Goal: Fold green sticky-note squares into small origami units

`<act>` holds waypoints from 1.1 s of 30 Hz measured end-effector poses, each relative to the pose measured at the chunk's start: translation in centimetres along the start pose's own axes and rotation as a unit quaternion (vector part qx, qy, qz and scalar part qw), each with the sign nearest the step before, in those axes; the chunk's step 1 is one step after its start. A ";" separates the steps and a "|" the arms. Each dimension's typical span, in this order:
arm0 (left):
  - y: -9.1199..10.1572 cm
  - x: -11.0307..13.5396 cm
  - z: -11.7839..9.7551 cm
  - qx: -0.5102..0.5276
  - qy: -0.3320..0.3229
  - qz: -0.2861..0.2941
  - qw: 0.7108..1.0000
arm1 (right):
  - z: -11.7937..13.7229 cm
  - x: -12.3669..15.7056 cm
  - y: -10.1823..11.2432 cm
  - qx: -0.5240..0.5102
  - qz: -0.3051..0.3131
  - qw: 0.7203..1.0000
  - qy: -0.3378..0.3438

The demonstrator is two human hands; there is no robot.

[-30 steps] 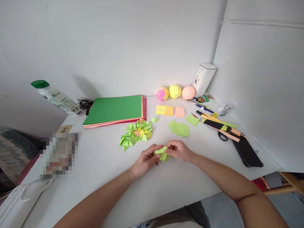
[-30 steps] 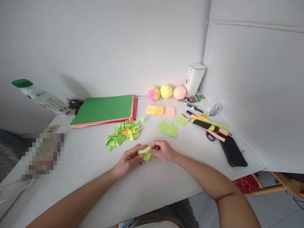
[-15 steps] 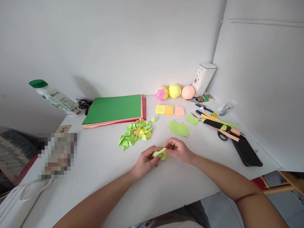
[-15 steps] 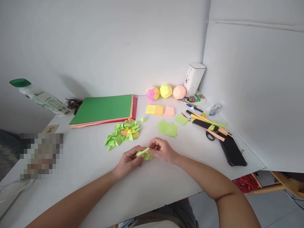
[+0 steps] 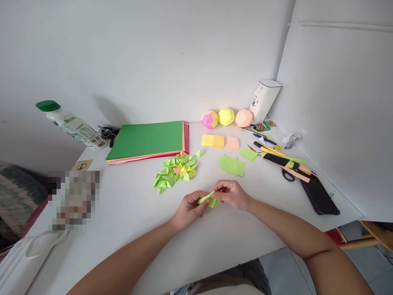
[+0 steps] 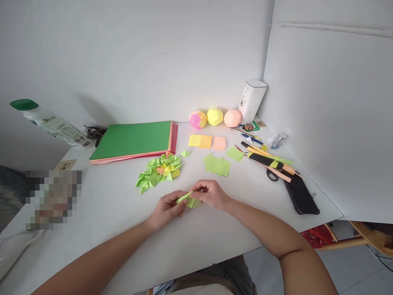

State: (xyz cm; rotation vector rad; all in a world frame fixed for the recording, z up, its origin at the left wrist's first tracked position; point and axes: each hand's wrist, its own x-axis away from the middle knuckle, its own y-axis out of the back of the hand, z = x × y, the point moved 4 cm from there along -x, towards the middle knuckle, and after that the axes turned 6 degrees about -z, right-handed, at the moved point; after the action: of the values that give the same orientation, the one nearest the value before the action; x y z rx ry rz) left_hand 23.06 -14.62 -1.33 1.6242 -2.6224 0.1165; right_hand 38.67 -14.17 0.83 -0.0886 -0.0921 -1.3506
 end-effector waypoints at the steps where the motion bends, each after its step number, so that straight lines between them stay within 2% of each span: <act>1: 0.0 0.0 0.0 -0.003 0.000 0.003 1.000 | 0.0 0.0 0.0 -0.002 0.000 1.000 0.001; 21: 0.0 0.2 -0.4 -0.029 0.004 0.014 0.999 | 0.0 0.0 0.0 0.010 -0.003 1.000 0.006; 33: -0.1 0.1 -0.9 -0.045 0.007 0.019 0.999 | 1.2 0.7 -0.1 0.073 0.015 0.996 0.050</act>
State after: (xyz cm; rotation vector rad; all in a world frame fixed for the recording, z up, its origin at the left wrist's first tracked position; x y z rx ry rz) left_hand 23.08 -14.64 -0.38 1.5408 -2.6075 0.0127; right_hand 38.66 -14.76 2.09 0.1015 -0.1041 -1.3123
